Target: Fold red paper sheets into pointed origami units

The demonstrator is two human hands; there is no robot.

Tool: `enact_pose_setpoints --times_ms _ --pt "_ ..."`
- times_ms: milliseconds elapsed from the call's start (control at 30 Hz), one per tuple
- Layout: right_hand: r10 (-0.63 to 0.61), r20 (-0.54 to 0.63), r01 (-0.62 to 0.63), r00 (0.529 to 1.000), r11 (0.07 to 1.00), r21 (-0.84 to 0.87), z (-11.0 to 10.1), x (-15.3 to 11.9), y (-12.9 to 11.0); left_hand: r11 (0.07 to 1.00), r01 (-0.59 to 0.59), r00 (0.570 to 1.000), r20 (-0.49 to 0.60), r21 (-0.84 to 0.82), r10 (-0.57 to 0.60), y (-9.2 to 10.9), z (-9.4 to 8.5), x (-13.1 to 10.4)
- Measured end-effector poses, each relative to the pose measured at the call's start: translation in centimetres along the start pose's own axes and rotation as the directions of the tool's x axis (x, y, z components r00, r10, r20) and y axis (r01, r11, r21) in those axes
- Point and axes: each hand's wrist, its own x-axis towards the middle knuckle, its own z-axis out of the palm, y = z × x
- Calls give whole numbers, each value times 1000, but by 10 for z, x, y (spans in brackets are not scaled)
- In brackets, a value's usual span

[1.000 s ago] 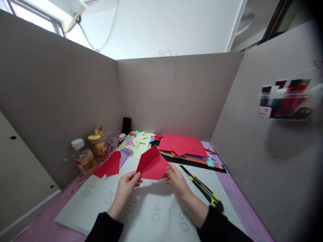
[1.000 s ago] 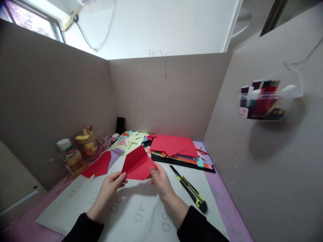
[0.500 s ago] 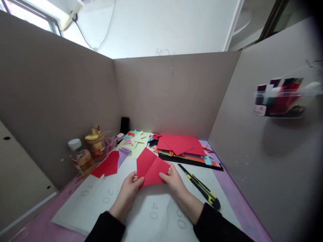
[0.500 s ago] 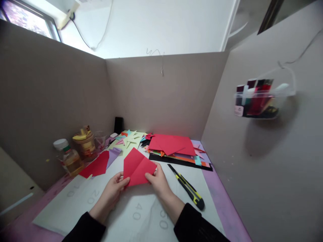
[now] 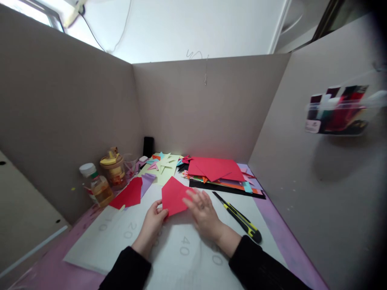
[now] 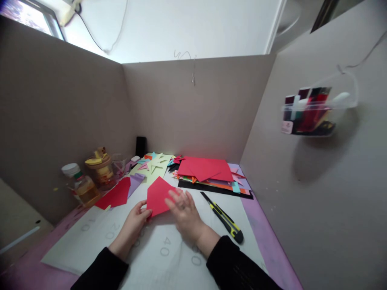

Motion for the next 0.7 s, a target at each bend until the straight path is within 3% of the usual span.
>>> enact_pose_setpoints --times_ms 33,100,233,300,367,400,433,467,500,567,700 --pt "-143 78 149 987 986 -73 2 0 -1 1000 -4 1000 16 11 4 -3 0 1" --pt "-254 165 280 953 947 -158 9 0 1 1000 -6 999 47 27 5 -9 2 4" --pt "-225 258 277 940 942 -188 27 -3 15 995 44 998 49 93 -49 -16 1 8" --pt "-210 325 273 922 948 -164 31 -5 21 964 -31 999 18 263 28 -14 -5 6" --pt "-205 377 272 903 953 -134 31 -7 23 818 -232 966 26 527 258 -11 -14 1" --pt "-209 395 275 895 954 -119 30 -7 23 676 -355 913 83 645 400 -8 -18 -3" --pt "-216 408 279 887 955 -102 29 -7 22 511 -472 846 206 718 492 -6 -22 -8" --pt "-228 417 286 880 954 -84 28 -7 22 348 -567 780 349 747 520 -4 -25 -13" --pt "-239 422 292 875 954 -65 28 -6 21 211 -637 725 482 742 492 -2 -27 -19" --pt "-253 420 289 872 957 -23 29 -6 23 52 -671 703 611 740 364 0 -29 -29" --pt "-227 393 204 891 974 100 32 -7 36 -1 -636 753 621 772 218 1 -29 -42"
